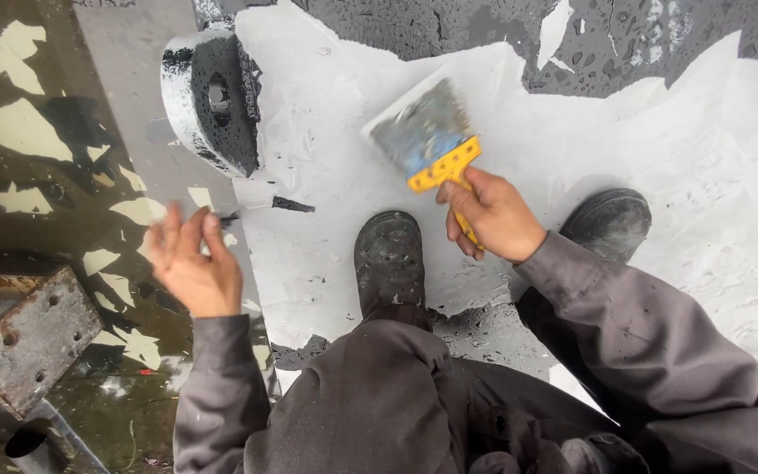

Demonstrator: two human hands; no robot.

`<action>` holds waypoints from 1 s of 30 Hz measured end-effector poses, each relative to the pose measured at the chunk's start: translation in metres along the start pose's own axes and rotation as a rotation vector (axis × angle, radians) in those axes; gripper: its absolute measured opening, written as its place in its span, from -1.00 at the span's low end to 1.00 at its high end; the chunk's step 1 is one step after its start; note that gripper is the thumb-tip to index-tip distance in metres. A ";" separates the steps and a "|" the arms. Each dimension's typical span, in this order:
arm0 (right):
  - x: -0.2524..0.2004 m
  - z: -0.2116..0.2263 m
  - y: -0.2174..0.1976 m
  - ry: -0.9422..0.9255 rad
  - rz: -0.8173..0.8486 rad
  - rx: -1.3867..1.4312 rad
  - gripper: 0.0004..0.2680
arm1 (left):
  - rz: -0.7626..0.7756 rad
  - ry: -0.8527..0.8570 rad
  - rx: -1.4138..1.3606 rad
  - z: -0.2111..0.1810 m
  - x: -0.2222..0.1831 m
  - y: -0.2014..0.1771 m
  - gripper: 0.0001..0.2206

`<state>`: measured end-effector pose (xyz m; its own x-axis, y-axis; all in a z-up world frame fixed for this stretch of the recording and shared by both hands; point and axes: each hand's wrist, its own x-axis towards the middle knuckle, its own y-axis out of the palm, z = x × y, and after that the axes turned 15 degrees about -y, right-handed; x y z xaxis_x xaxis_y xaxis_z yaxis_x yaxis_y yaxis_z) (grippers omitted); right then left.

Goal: Scraping a black coating off a white industrial surface using a hand scraper.

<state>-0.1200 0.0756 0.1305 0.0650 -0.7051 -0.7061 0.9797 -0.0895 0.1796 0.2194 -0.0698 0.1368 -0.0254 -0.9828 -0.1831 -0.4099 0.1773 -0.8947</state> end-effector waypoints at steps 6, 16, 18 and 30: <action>0.020 -0.020 0.011 -0.070 -0.320 0.474 -0.80 | 0.253 -0.207 -0.210 -0.033 -0.011 0.047 -0.70; 0.033 -0.014 0.027 -0.068 -0.434 0.606 -0.81 | 1.160 -0.837 -1.125 -0.166 -0.037 0.164 -0.72; 0.039 -0.010 0.020 -0.082 -0.442 0.603 -0.82 | 1.115 -0.819 -1.117 -0.172 -0.034 0.172 -0.73; 0.054 -0.033 0.016 -0.130 -0.474 0.477 -0.85 | 0.902 -0.655 -0.975 -0.167 -0.039 0.190 -0.75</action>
<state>-0.0941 0.0593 0.0720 -0.4024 -0.5894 -0.7005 0.7041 -0.6882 0.1747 -0.0097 -0.0069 0.0421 -0.3006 -0.3173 -0.8994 -0.9226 0.3357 0.1899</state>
